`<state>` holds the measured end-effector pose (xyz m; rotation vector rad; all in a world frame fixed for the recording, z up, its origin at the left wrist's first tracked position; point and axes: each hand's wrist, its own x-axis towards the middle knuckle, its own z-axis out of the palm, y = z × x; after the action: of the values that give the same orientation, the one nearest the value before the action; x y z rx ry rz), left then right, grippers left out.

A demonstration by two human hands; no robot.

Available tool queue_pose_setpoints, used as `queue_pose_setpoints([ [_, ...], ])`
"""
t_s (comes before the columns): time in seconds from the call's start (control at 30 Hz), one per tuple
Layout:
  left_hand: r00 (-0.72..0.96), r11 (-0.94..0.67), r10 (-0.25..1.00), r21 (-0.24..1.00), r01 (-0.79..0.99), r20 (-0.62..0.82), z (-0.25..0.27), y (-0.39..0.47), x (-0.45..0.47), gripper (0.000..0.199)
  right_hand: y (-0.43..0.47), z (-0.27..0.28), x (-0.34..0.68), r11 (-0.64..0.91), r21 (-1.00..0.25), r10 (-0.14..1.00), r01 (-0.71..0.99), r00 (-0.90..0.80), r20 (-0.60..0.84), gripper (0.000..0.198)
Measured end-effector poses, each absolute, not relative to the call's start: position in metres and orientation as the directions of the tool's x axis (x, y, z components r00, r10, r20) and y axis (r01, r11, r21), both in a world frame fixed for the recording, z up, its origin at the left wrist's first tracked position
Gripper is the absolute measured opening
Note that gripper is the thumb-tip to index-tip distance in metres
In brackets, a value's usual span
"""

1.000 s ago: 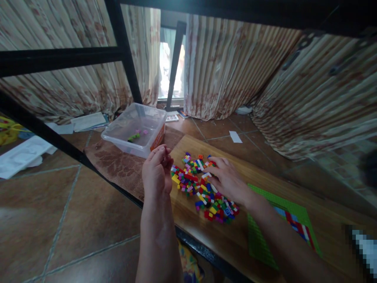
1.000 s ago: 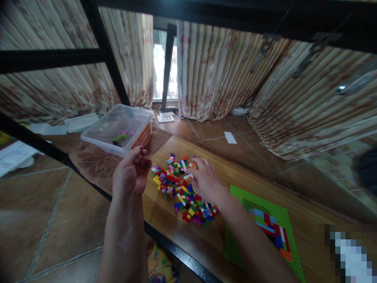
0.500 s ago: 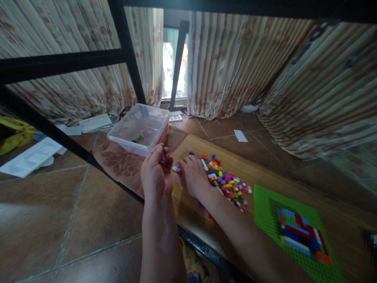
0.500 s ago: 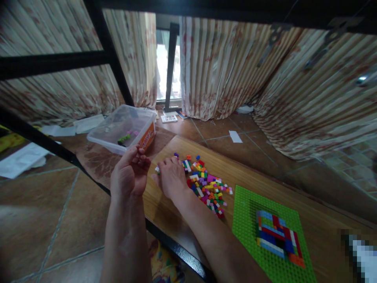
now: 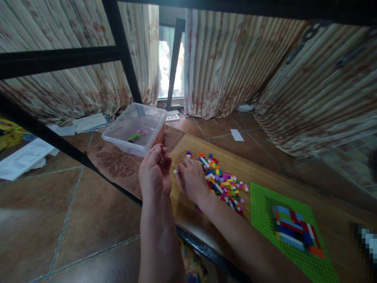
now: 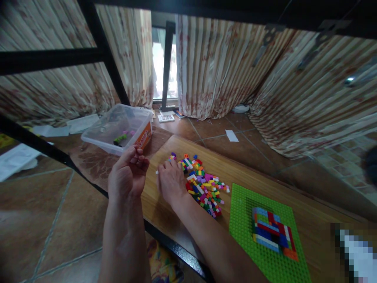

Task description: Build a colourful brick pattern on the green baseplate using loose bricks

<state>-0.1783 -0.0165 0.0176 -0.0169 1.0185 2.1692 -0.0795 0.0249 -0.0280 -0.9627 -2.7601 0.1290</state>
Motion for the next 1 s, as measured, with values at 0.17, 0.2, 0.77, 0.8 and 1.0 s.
queue_pose_setpoints([
  [0.17, -0.735, -0.403, 0.604, 0.677, -0.616, -0.308, 0.018, -0.015, -0.177, 0.015, 0.022, -0.028, -0.077, 0.770, -0.169, 0.638, 0.616, -0.751, 0.168, 0.019],
  [0.2, -0.736, -0.401, 0.602, 0.680, -0.614, -0.309, 0.018, -0.015, -0.177, 0.015, 0.023, -0.027, -0.077, 0.766, -0.178, 0.642, 0.618, -0.747, 0.172, 0.019],
  [0.77, -0.716, -0.389, 0.614, 0.662, -0.641, -0.332, 0.023, -0.013, -0.171, 0.014, 0.124, -0.028, -0.032, 0.466, -0.274, 0.885, 0.841, -0.451, 0.117, 0.033],
  [0.8, -0.719, -0.390, 0.610, 0.664, -0.638, -0.333, 0.023, -0.013, -0.170, 0.014, 0.121, -0.030, -0.037, 0.472, -0.251, 0.882, 0.845, -0.459, 0.110, 0.032],
  [1.0, -0.716, -0.373, 0.617, 0.680, -0.631, -0.327, 0.022, -0.011, -0.171, 0.014, 0.110, -0.033, -0.057, 0.445, -0.229, 0.896, 0.866, -0.433, 0.101, 0.024],
])
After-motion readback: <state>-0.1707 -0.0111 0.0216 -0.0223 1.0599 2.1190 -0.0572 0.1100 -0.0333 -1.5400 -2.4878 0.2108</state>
